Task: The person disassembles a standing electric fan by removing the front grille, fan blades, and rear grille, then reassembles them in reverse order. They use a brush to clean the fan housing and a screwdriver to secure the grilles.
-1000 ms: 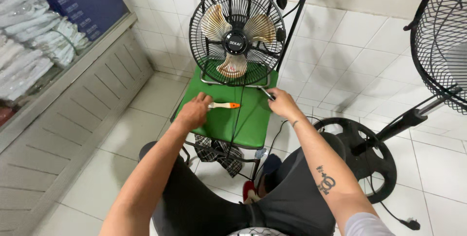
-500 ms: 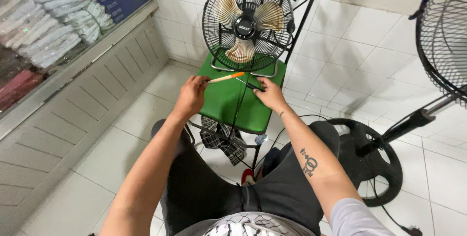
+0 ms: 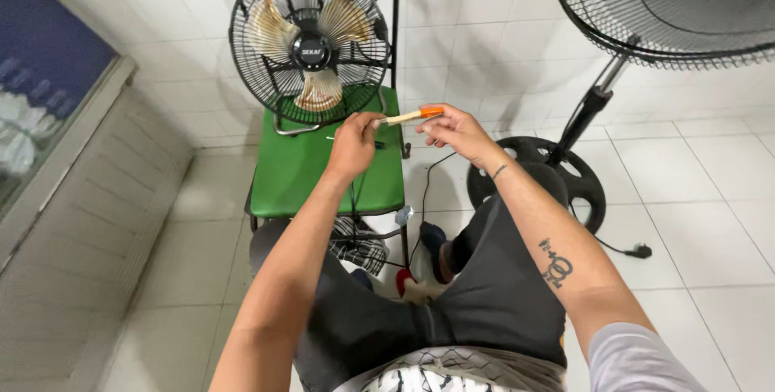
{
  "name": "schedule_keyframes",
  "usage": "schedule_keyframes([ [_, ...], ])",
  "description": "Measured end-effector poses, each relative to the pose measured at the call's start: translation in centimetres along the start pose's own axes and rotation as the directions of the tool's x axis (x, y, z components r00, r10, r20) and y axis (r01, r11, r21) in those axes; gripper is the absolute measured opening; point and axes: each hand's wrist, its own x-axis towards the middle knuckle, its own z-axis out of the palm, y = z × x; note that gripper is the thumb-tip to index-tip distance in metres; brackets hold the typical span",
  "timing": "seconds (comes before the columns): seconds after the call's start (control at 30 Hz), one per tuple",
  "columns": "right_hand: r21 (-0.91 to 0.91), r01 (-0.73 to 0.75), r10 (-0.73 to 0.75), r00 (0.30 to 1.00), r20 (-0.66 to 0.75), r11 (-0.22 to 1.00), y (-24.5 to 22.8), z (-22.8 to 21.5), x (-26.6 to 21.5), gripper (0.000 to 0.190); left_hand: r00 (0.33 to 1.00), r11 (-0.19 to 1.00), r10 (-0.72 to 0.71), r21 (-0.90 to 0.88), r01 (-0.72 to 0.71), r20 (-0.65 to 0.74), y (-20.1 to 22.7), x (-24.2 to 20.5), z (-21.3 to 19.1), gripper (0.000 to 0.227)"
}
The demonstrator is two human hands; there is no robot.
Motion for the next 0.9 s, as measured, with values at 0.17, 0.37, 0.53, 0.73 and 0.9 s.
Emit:
schedule_keyframes([
  [0.17,-0.119,-0.122,0.101,0.980,-0.170,0.985,-2.7,-1.1,-0.7,0.030,0.995,0.998,-0.033,-0.044,0.037,0.089,-0.2,2.2,1.8,0.017],
  [0.37,-0.425,-0.113,0.080,0.992,-0.093,0.898,-0.6,-2.6,3.2,0.024,0.987,0.998,-0.054,-0.024,0.058,0.151,-2.4,2.4,1.5,0.017],
  [0.53,-0.386,-0.056,0.068,0.998,0.017,0.921,6.4,-2.5,6.5,0.024,0.970,0.958,-0.050,0.288,-0.021,0.237,-4.2,0.8,1.2,0.020],
  [0.73,-0.086,-0.088,0.096,0.990,0.103,0.992,14.8,-2.7,11.3,0.019,0.968,0.684,0.074,0.695,-0.223,0.239,-7.4,1.0,3.1,0.045],
  [0.9,0.078,-0.270,0.263,0.961,0.083,0.960,16.5,-0.2,13.7,0.012,0.976,0.675,0.106,0.707,-0.213,0.192,-7.9,0.8,3.9,0.041],
])
